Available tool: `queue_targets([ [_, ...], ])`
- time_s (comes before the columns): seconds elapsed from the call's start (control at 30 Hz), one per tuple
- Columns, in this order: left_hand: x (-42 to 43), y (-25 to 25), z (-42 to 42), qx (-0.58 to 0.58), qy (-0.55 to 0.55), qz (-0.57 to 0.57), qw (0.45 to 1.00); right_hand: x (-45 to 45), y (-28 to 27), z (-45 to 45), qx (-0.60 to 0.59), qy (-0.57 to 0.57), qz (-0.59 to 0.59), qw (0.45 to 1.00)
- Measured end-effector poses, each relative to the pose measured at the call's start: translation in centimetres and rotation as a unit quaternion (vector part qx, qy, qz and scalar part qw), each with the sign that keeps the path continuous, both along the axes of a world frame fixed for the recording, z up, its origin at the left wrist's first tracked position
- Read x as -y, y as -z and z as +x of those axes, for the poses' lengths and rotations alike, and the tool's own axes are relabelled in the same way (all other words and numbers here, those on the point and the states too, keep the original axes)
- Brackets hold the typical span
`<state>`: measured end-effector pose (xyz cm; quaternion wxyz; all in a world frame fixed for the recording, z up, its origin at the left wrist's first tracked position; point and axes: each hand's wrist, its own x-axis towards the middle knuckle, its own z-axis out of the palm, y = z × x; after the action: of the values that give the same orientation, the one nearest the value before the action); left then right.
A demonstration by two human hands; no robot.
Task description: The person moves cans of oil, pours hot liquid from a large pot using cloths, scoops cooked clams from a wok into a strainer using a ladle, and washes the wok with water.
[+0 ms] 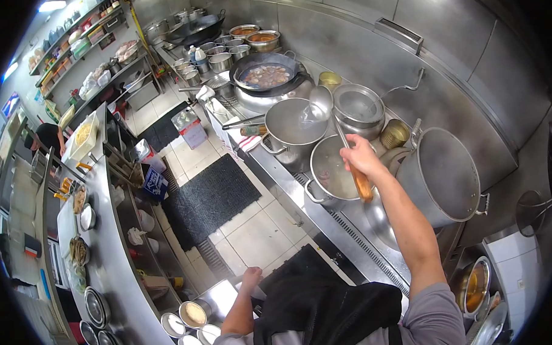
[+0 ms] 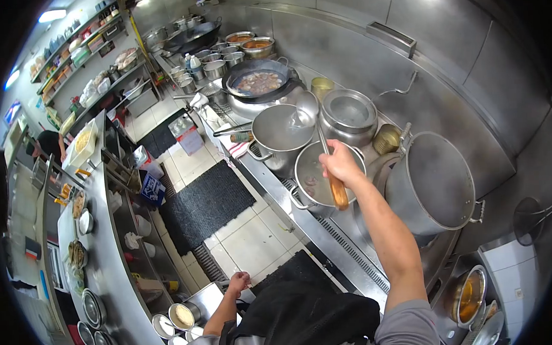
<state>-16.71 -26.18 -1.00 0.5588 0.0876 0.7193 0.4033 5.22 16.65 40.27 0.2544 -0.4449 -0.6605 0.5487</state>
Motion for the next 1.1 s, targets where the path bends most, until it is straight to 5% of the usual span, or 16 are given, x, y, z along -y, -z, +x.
queue_targets([
  [0.17,-1.8,-1.4,1.1,-0.025,0.004,0.026,0.999,3.1,0.9,7.6,0.089,0.053,0.246,0.964],
  [0.37,-4.8,-0.9,0.4,0.000,0.085,0.004,0.996,11.5,-0.4,21.2,0.176,0.206,0.403,0.874],
  [0.67,-10.9,-1.4,5.0,0.004,0.122,0.017,0.992,13.9,2.9,39.7,0.363,0.301,0.297,0.830],
  [0.77,-11.7,0.1,6.4,0.034,0.156,0.029,0.987,12.3,-2.3,38.5,0.310,0.359,0.069,0.877],
  [0.87,-11.2,0.6,7.7,0.059,0.179,0.026,0.982,8.0,-0.7,42.1,0.262,0.308,-0.042,0.914],
  [0.93,-10.5,1.5,8.0,0.064,0.185,0.019,0.980,7.3,-1.0,42.5,0.054,0.320,-0.161,0.932],
  [1.03,-8.7,0.1,9.0,0.013,0.129,0.000,0.992,7.4,-1.9,43.2,-0.309,0.293,-0.324,0.845],
  [1.1,-7.5,0.5,8.0,0.013,0.142,-0.012,0.990,8.6,-2.2,43.3,-0.400,0.272,-0.358,0.799],
])
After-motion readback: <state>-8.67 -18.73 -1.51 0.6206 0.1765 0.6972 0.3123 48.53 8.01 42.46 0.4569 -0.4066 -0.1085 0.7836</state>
